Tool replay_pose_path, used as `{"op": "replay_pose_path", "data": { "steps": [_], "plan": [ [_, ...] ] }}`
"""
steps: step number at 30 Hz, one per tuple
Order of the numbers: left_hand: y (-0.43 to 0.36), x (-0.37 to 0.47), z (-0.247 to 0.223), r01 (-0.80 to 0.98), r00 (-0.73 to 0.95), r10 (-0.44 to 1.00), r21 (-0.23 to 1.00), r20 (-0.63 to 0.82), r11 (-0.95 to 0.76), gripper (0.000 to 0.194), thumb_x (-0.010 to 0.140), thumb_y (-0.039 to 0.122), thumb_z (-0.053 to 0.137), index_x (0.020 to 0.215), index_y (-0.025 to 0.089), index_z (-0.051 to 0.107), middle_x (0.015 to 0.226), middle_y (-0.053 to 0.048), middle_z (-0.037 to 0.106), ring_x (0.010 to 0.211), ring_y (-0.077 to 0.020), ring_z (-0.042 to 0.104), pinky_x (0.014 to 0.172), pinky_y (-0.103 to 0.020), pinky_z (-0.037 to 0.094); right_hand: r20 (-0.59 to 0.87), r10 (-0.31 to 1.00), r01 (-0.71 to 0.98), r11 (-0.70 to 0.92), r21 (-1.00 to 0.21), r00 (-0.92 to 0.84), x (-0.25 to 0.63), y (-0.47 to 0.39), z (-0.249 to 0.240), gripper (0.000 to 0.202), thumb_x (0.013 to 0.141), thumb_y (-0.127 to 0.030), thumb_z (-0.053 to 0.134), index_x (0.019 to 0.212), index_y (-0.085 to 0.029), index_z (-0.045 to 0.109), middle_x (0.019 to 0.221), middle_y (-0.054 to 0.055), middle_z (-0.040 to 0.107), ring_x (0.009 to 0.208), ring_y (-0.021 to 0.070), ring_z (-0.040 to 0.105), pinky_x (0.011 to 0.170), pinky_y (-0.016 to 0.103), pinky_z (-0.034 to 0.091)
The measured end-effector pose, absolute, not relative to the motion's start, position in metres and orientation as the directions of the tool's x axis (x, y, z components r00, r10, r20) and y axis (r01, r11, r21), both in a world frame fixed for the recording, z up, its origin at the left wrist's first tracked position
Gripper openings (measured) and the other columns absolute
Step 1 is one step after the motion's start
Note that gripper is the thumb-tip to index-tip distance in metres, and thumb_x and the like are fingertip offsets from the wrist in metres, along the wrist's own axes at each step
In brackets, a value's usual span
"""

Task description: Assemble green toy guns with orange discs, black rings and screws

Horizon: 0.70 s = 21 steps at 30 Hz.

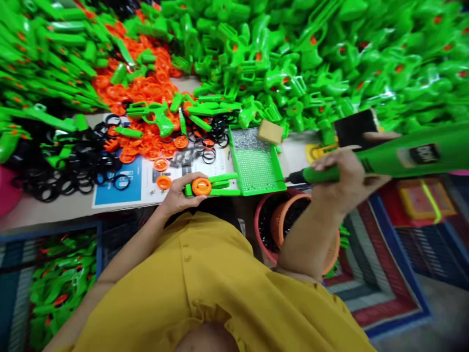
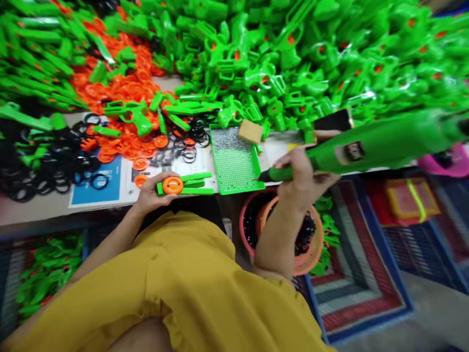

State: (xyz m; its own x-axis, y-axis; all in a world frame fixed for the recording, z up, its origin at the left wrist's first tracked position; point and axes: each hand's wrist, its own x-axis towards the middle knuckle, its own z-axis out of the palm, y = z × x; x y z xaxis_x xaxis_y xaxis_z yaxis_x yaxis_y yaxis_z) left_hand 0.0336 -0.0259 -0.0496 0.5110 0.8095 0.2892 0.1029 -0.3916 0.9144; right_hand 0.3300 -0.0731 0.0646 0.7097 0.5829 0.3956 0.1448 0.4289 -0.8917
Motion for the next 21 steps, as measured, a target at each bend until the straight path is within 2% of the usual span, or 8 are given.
{"op": "replay_pose_path", "data": {
  "steps": [3,6,10,13,17,21],
  "plan": [
    [-0.028,0.038,-0.045,0.149,0.524,0.801,0.894,0.291,-0.422,0.042,0.076,0.039,0.075,0.109,0.014,0.068,0.104,-0.009,0.073,0.091,-0.0198,0.069,0.083,-0.028,0.055,0.466,0.585,0.133,0.521,-0.843,0.664,0.315,-0.073,0.047,0.024,0.067,-0.022,0.070,0.084,-0.024,0.053,0.043,-0.012,0.046,0.032,0.0070,0.040,0.035,0.020,0.035],
    [-0.029,0.039,-0.037,0.213,0.552,0.788,0.867,0.273,-0.450,0.038,0.078,0.035,0.073,0.110,0.014,0.068,0.106,-0.008,0.073,0.091,-0.0186,0.069,0.084,-0.027,0.054,0.419,0.632,0.093,0.482,-0.871,0.652,0.300,-0.080,0.030,0.022,0.075,-0.032,0.071,0.084,-0.025,0.052,0.045,-0.012,0.046,0.032,0.0073,0.043,0.035,0.020,0.038],
    [-0.028,0.039,-0.028,0.331,0.603,0.770,0.813,0.208,-0.479,0.037,0.081,0.034,0.071,0.112,0.015,0.067,0.104,-0.008,0.073,0.091,-0.0190,0.068,0.084,-0.028,0.053,0.370,0.666,0.050,0.448,-0.893,0.648,0.289,-0.089,0.014,0.032,0.077,-0.045,0.075,0.082,-0.025,0.051,0.046,-0.012,0.043,0.033,0.0076,0.044,0.035,0.020,0.038],
    [-0.027,0.040,-0.026,0.381,0.628,0.758,0.779,0.177,-0.497,0.038,0.082,0.036,0.070,0.114,0.015,0.067,0.102,-0.008,0.073,0.093,-0.0202,0.068,0.085,-0.030,0.052,0.343,0.691,0.015,0.434,-0.901,0.636,0.287,-0.092,0.008,0.033,0.077,-0.047,0.076,0.082,-0.025,0.051,0.045,-0.013,0.044,0.032,0.0073,0.043,0.034,0.019,0.037],
    [-0.025,0.042,-0.029,0.358,0.648,0.737,0.778,0.191,-0.516,0.037,0.082,0.035,0.070,0.114,0.016,0.066,0.102,-0.008,0.073,0.091,-0.0200,0.067,0.084,-0.030,0.052,0.301,0.698,-0.007,0.402,-0.916,0.649,0.285,-0.092,0.004,0.036,0.076,-0.050,0.076,0.081,-0.025,0.051,0.045,-0.013,0.043,0.032,0.0073,0.043,0.035,0.020,0.038],
    [-0.025,0.042,-0.030,0.339,0.653,0.729,0.781,0.206,-0.524,0.036,0.081,0.033,0.071,0.112,0.017,0.066,0.104,-0.008,0.073,0.089,-0.0192,0.067,0.083,-0.030,0.052,0.295,0.697,-0.018,0.404,-0.915,0.653,0.284,-0.092,0.000,0.032,0.077,-0.046,0.076,0.083,-0.024,0.053,0.046,-0.013,0.043,0.033,0.0072,0.043,0.035,0.020,0.038]
  ]
}}
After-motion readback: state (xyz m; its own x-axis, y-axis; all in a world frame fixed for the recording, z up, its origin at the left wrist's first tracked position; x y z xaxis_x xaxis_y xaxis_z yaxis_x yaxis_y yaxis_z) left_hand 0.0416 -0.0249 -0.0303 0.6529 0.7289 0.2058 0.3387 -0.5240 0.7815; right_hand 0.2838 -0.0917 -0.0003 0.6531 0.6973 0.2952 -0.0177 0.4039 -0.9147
